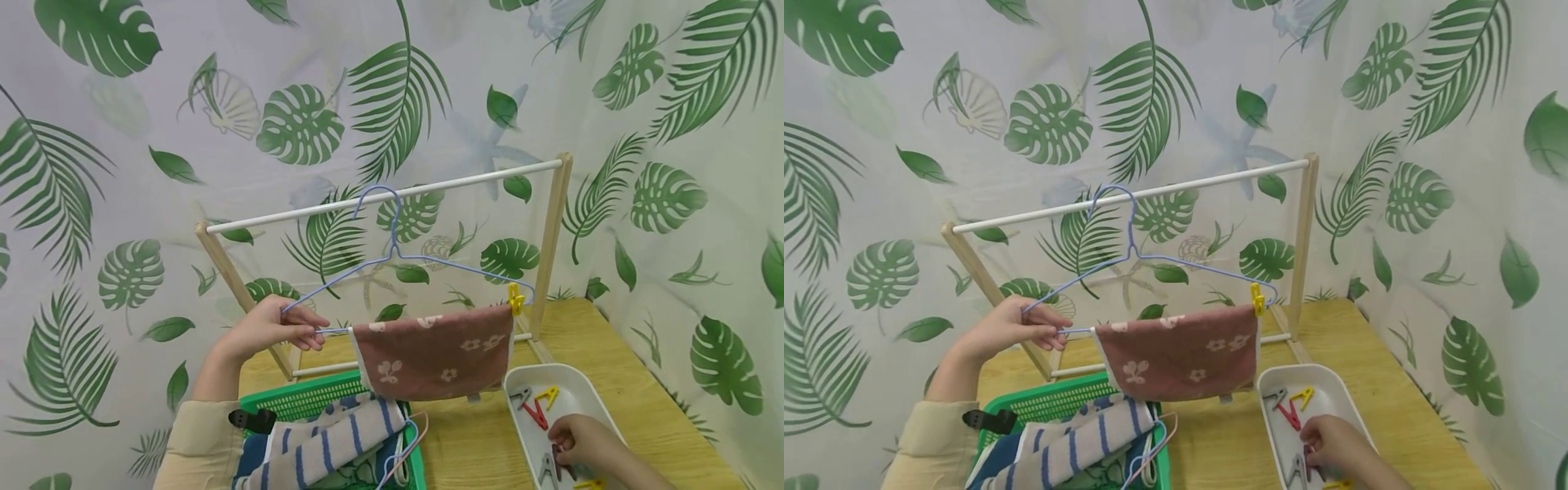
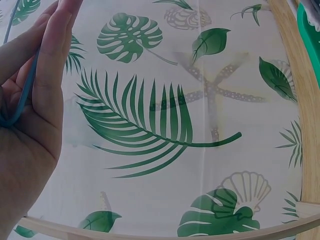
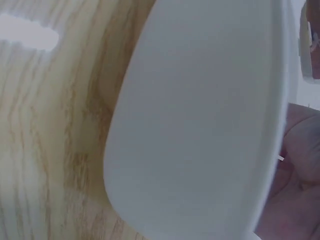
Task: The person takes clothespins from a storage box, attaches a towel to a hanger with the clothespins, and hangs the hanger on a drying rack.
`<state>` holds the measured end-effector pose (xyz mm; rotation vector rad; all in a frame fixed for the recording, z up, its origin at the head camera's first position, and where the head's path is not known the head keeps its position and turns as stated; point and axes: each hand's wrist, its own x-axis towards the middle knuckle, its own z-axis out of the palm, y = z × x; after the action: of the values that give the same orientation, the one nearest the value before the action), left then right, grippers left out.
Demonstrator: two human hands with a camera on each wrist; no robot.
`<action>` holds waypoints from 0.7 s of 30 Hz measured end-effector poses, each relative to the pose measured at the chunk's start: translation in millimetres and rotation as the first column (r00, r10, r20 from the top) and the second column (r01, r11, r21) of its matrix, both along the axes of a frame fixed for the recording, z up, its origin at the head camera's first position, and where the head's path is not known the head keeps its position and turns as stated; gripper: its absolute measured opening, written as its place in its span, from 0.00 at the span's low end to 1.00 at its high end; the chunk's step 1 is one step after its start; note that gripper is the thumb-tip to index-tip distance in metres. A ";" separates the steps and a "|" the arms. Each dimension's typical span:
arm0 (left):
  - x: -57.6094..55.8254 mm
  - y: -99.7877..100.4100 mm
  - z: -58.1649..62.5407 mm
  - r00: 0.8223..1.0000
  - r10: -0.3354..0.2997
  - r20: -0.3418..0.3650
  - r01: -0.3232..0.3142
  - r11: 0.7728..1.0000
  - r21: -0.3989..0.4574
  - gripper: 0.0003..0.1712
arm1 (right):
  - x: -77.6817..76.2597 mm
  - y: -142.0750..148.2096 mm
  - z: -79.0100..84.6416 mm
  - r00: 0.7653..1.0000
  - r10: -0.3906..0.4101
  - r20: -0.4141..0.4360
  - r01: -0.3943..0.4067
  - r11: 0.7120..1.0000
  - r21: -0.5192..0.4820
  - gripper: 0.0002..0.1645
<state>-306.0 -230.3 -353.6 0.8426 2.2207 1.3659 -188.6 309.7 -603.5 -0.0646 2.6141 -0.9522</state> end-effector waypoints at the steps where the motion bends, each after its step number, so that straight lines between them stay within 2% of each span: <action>1: 1.0 0.6 0.2 1.000 0.002 0.001 -0.002 1.000 -0.003 0.17 | -0.3 -0.8 0.1 1.000 -0.007 0.008 0.007 1.000 0.009 0.13; 8: 8.2 3.9 0.1 1.000 0.008 0.004 -0.008 1.000 -0.003 0.16 | 0.2 0.9 -1.0 0.999 0.049 0.007 -0.049 0.998 -0.026 0.10; 16: 13.6 6.2 -2.4 1.000 0.023 -0.002 -0.023 1.000 -0.004 0.16 | 2.2 1.0 -2.0 0.999 0.043 -0.002 -0.043 0.999 -0.006 0.09; 21: 17.8 6.8 -3.0 1.000 0.031 0.001 -0.031 1.000 0.002 0.16 | 3.6 4.7 -3.1 0.998 0.060 -0.026 -0.061 0.997 -0.038 0.11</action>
<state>-288.3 -223.5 -356.6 0.8108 2.2414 1.3825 -185.0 314.4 -606.6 -0.1656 2.6012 -0.9869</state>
